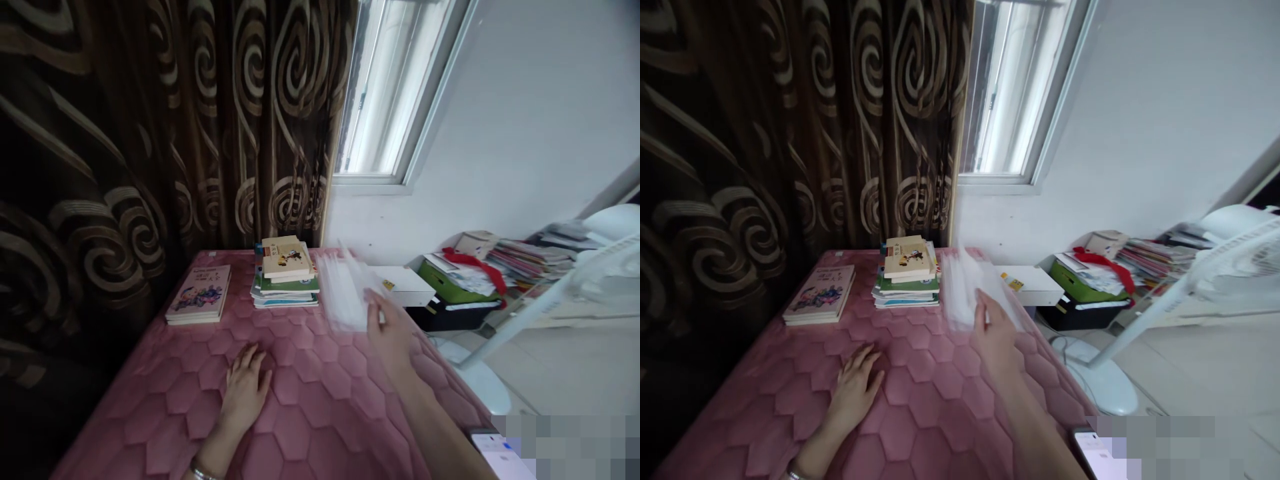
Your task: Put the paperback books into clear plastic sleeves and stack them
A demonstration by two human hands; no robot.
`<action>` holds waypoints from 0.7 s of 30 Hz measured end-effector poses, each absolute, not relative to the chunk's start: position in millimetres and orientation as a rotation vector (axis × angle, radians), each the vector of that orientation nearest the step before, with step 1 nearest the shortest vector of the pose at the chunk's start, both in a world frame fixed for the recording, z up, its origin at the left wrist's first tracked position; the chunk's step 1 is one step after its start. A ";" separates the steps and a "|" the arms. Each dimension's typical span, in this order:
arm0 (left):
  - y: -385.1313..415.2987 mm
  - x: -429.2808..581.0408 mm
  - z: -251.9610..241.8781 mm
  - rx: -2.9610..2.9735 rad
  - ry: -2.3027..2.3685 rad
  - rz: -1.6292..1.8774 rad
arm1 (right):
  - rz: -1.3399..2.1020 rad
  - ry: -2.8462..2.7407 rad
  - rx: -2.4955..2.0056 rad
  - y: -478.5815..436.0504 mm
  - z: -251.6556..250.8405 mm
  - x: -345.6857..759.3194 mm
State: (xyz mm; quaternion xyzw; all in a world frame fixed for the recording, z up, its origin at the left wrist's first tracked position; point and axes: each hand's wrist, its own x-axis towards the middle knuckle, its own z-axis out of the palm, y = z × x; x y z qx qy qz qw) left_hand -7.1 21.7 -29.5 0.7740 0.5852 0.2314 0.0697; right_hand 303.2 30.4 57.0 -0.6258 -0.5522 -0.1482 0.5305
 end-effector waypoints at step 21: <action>33.8 -17.0 -31.4 2.156 1.687 1.013 | 0.312 -1.597 -1.745 -9.5 -6.0 245.3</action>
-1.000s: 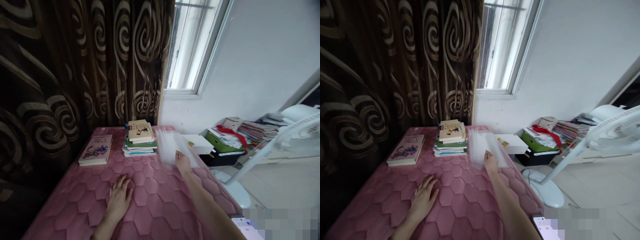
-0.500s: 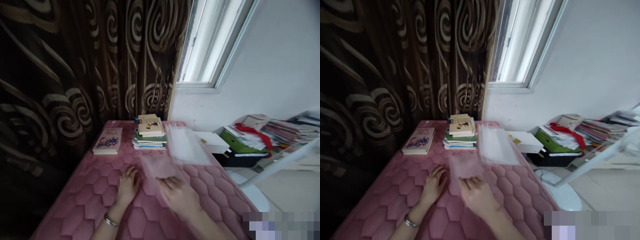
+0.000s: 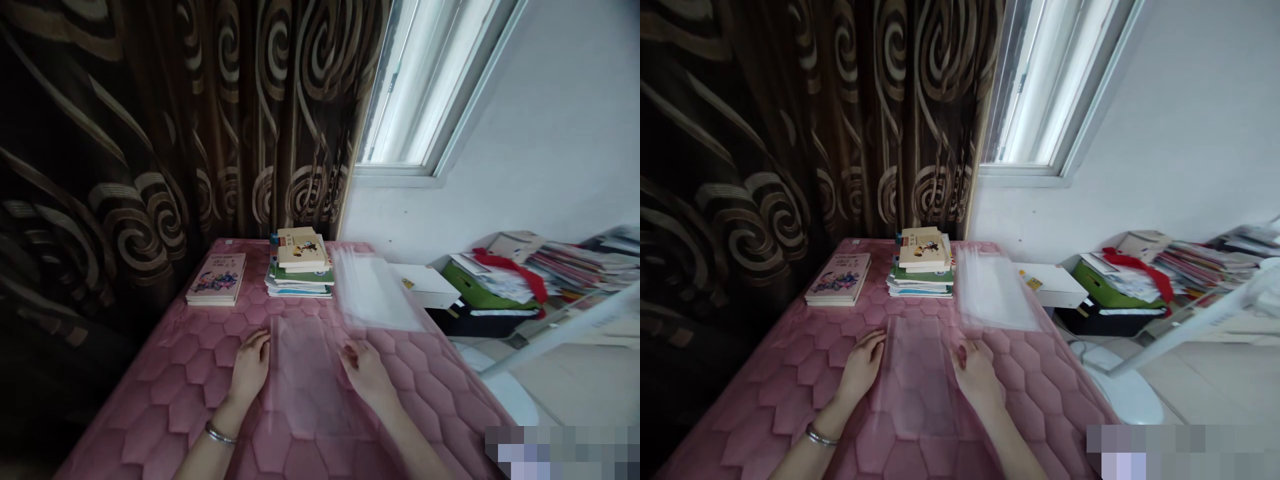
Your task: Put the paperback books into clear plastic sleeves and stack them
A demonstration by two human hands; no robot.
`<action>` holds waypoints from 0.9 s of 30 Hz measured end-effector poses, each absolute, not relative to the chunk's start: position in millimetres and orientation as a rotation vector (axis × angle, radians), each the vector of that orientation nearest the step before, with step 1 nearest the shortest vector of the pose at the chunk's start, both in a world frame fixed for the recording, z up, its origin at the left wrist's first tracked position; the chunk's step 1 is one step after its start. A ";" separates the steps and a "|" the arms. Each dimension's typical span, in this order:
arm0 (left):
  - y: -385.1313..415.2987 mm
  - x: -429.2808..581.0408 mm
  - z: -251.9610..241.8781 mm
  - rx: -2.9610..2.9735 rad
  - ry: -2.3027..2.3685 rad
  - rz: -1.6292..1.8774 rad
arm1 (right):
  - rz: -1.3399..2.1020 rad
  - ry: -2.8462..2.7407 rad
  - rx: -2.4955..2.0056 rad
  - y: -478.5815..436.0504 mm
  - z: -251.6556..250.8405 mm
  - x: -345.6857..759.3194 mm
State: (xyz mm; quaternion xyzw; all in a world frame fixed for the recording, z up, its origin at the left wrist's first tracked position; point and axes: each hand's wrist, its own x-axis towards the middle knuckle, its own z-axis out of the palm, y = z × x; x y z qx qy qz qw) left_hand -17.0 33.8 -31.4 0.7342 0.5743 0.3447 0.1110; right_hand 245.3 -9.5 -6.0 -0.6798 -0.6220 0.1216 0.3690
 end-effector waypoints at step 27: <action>10.6 -18.8 32.0 1.168 1.305 0.842 | 0.446 -1.718 -1.413 -36.9 6.0 191.8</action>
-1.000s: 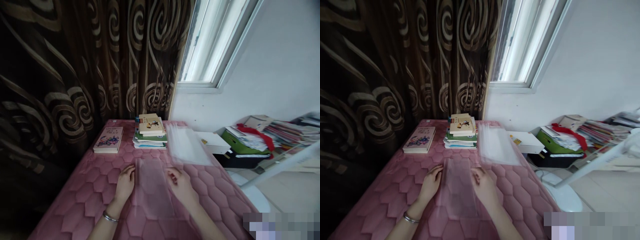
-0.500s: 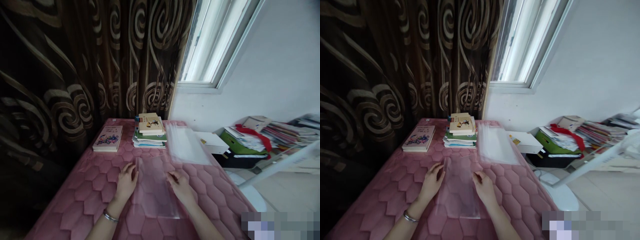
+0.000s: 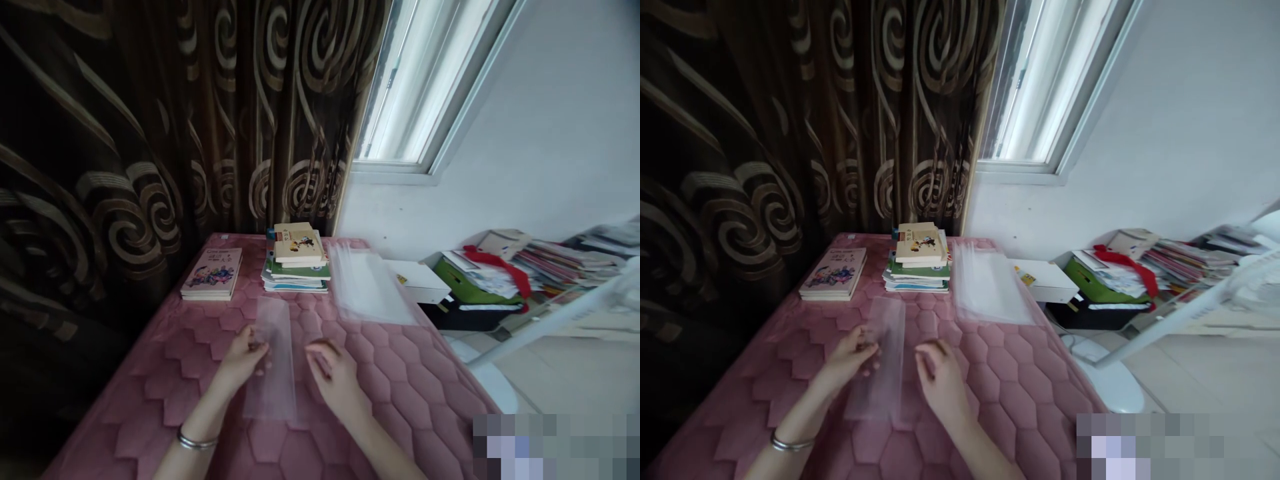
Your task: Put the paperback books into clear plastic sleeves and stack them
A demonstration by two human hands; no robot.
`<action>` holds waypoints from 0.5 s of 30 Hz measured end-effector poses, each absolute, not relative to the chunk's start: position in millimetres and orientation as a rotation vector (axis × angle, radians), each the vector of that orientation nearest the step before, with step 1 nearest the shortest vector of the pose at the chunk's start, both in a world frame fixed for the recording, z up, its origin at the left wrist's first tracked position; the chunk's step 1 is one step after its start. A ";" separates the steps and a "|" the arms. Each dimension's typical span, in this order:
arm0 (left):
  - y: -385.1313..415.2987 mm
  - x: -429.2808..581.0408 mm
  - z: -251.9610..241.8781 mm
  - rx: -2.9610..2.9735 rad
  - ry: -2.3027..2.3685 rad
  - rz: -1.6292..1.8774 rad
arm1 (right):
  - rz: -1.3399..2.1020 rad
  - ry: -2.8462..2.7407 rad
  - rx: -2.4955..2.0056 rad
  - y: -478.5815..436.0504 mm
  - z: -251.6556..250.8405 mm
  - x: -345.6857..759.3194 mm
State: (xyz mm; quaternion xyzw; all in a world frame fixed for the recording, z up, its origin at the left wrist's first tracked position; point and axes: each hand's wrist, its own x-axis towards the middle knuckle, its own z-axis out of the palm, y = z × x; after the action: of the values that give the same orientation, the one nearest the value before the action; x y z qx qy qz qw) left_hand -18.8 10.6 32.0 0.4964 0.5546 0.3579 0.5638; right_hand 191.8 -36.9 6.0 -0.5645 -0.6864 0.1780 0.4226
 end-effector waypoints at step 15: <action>26.0 -94.4 40.6 1.160 1.571 0.891 | 0.765 -1.479 -1.635 -9.3 -6.6 256.3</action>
State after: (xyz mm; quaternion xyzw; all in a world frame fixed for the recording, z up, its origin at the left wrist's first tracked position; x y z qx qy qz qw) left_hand -94.4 26.0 40.6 0.4747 0.6433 0.3646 0.4773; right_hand 256.3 -9.3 -6.6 -0.6441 -0.5828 0.3014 0.3933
